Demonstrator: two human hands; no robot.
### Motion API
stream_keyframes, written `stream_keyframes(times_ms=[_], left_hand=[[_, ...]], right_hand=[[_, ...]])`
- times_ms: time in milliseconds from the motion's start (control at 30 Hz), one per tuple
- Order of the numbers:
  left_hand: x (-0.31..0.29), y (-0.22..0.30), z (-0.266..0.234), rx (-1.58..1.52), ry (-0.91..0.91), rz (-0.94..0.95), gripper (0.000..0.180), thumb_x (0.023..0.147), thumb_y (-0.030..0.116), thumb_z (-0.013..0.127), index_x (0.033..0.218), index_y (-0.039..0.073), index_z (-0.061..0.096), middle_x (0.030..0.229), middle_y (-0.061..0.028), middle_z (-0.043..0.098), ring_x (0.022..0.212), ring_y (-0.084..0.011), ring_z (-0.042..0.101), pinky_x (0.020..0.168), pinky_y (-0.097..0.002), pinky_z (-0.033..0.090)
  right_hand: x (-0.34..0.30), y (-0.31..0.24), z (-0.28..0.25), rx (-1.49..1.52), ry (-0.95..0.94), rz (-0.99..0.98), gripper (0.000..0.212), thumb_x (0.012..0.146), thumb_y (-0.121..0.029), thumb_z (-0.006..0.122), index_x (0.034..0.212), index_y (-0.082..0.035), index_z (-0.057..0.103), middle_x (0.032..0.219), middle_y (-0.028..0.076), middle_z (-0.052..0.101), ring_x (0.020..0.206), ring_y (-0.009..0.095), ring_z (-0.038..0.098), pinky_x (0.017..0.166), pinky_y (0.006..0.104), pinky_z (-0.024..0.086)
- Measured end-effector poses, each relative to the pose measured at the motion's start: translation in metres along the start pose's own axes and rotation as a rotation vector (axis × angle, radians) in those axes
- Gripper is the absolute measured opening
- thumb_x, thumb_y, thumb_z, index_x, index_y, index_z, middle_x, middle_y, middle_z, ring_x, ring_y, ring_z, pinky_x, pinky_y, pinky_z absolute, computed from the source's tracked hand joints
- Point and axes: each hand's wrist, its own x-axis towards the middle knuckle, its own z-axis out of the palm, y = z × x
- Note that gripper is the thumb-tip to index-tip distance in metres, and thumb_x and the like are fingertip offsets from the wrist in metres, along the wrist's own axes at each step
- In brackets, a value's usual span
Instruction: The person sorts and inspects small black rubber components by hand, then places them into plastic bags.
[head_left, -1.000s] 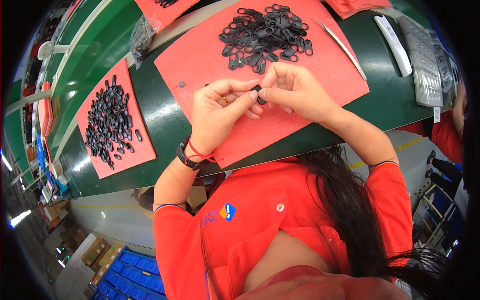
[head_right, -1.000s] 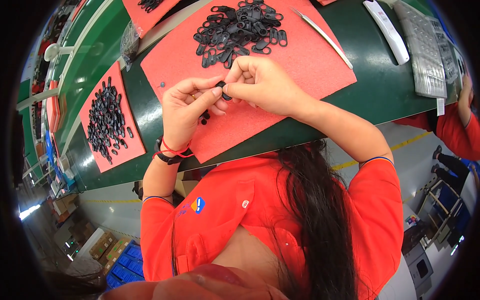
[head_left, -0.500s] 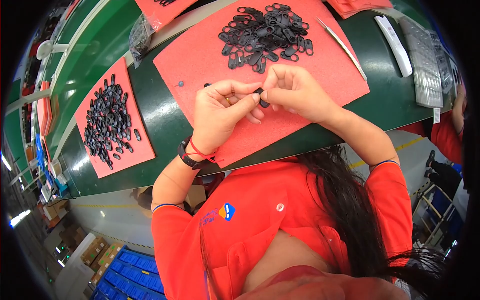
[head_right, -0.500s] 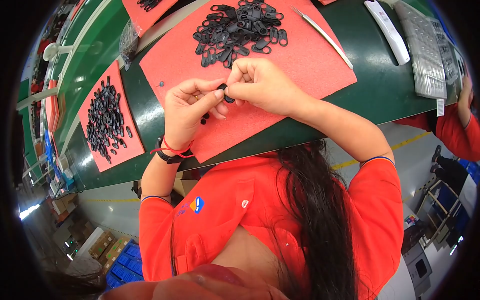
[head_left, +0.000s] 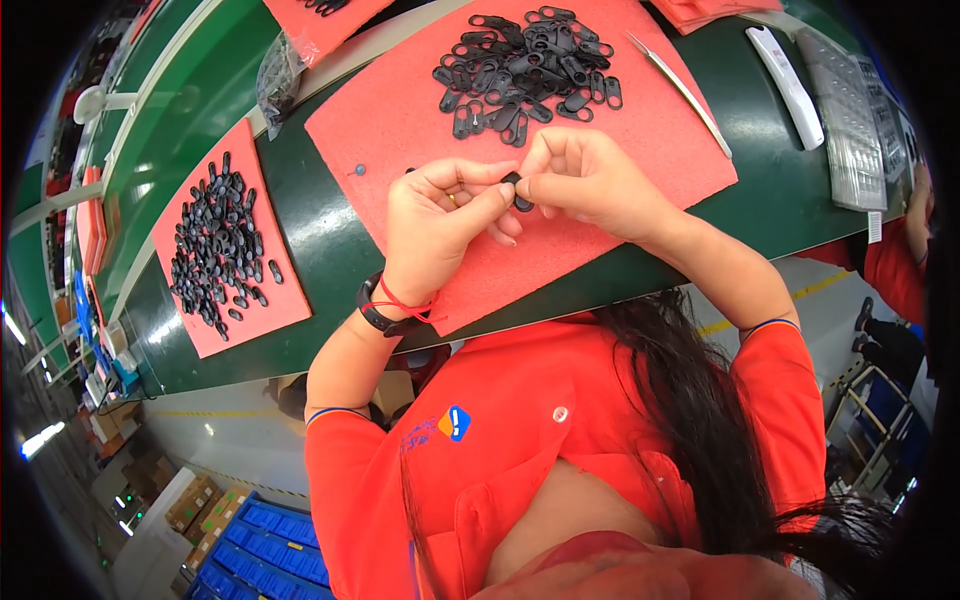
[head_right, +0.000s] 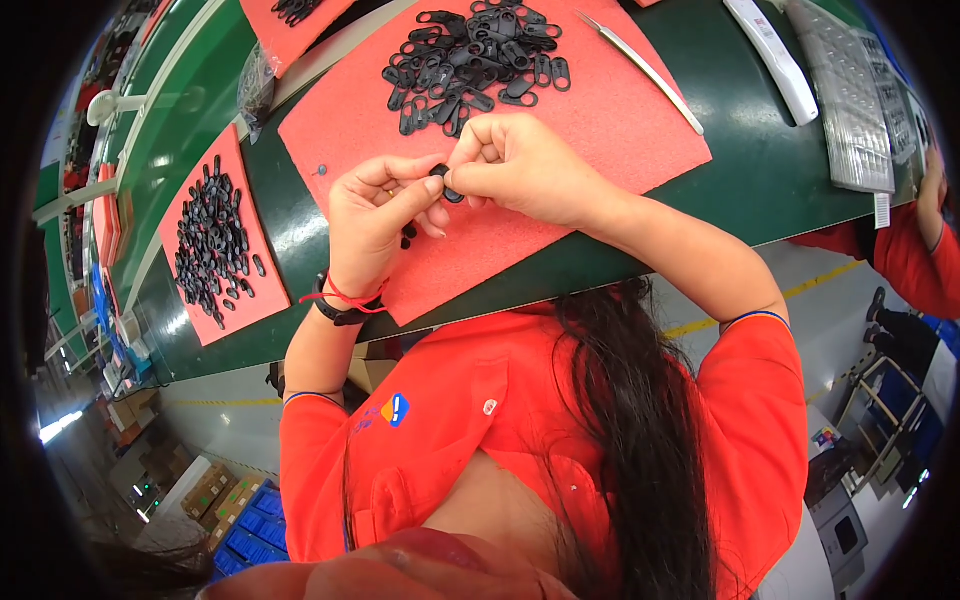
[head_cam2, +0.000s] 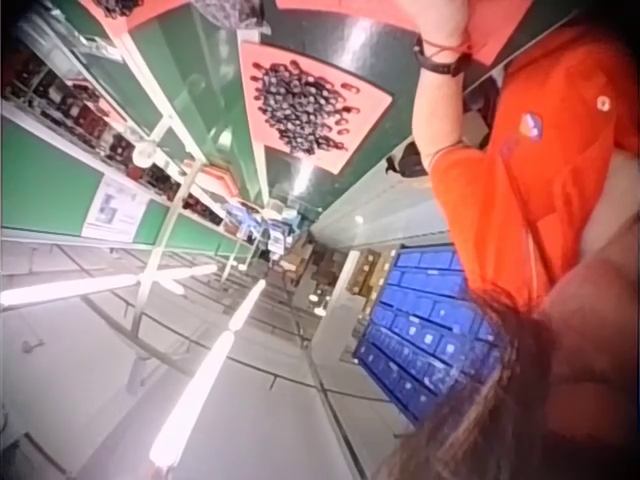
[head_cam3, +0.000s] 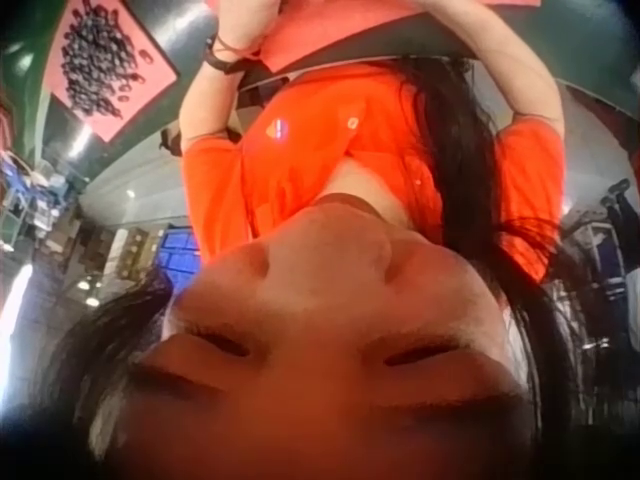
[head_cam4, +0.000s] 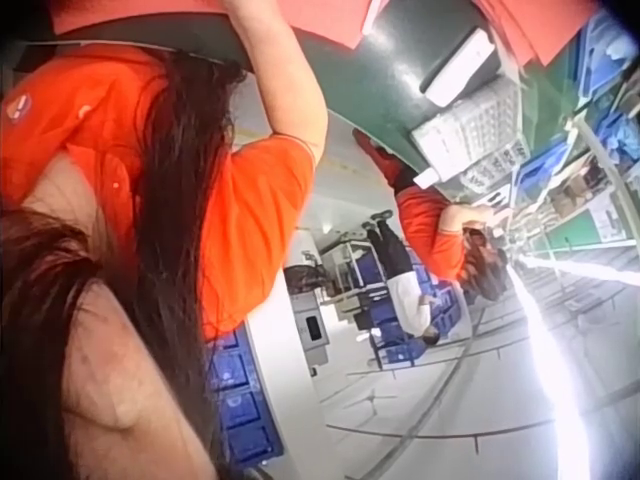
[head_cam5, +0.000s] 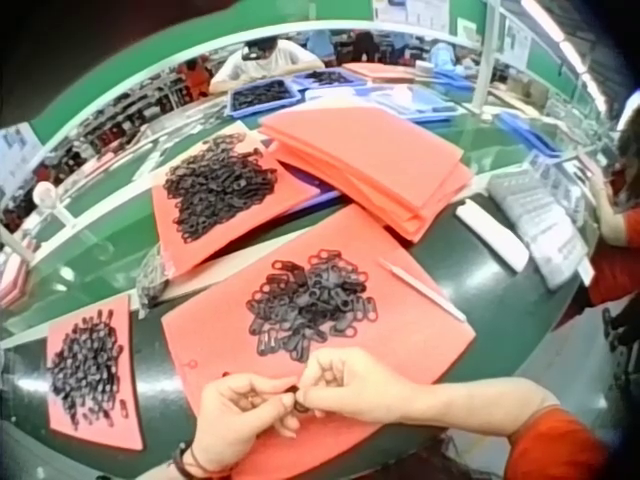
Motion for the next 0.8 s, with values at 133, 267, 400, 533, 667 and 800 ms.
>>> stream_keyframes(times_ms=[133, 267, 400, 533, 667, 800], left_hand=[[0.001, -0.002, -0.001, -0.002, -0.006, 0.0, 0.016, 0.081, -0.003, 0.057, 0.096, -0.007, 0.058, 0.076, -0.0104, 0.062, 0.06, -0.0131, 0.061, 0.053, -0.023, 0.052], [0.001, -0.004, -0.001, -0.003, 0.004, 0.006, 0.014, 0.08, -0.002, 0.057, 0.093, -0.006, 0.057, 0.075, -0.0101, 0.062, 0.058, -0.0113, 0.059, 0.05, -0.0217, 0.05], [0.002, -0.006, 0.002, 0.077, 0.021, 0.013, 0.013, 0.079, -0.003, 0.057, 0.091, -0.006, 0.056, 0.074, -0.0091, 0.062, 0.054, -0.0093, 0.057, 0.048, -0.0204, 0.048], [0.004, -0.003, 0.003, 0.095, 0.041, 0.025, 0.014, 0.079, -0.003, 0.056, 0.093, -0.006, 0.056, 0.076, -0.0088, 0.062, 0.055, -0.0091, 0.057, 0.049, -0.0202, 0.048], [0.006, -0.005, -0.002, -0.046, 0.014, 0.035, 0.02, 0.081, -0.001, 0.056, 0.099, -0.007, 0.056, 0.079, -0.0094, 0.062, 0.062, -0.0105, 0.059, 0.053, -0.0211, 0.049], [0.007, -0.005, -0.003, -0.092, -0.018, 0.022, 0.023, 0.082, 0.0, 0.056, 0.103, -0.007, 0.056, 0.081, -0.0096, 0.062, 0.067, -0.0117, 0.06, 0.056, -0.0223, 0.051]], right_hand=[[0.001, 0.0, 0.002, 0.001, 0.009, -0.005, 0.011, 0.081, -0.014, 0.058, 0.077, -0.007, 0.05, 0.064, -0.003, 0.052, 0.057, 0.002, 0.047, 0.045, 0.017, 0.031], [0.002, 0.001, 0.003, -0.021, 0.008, -0.01, 0.011, 0.08, -0.013, 0.058, 0.076, -0.008, 0.05, 0.065, -0.003, 0.052, 0.056, 0.002, 0.046, 0.046, 0.0171, 0.031], [0.004, 0.009, 0.004, -0.016, 0.04, -0.04, 0.009, 0.079, -0.009, 0.057, 0.076, -0.002, 0.051, 0.066, 0.0, 0.054, 0.059, 0.004, 0.05, 0.051, 0.0186, 0.038], [0.004, 0.011, 0.006, -0.002, 0.147, -0.064, 0.009, 0.08, -0.011, 0.058, 0.078, -0.007, 0.051, 0.066, -0.001, 0.052, 0.052, 0.002, 0.043, 0.044, 0.0165, 0.03], [0.003, 0.0, 0.001, 0.081, 0.053, 0.018, 0.009, 0.081, -0.011, 0.058, 0.081, -0.005, 0.053, 0.064, 0.001, 0.053, 0.046, 0.003, 0.042, 0.04, 0.016, 0.029], [0.003, 0.004, 0.0, 0.146, 0.059, -0.005, 0.01, 0.082, -0.012, 0.058, 0.083, -0.003, 0.053, 0.062, 0.003, 0.054, 0.042, 0.005, 0.044, 0.038, 0.0164, 0.033]])
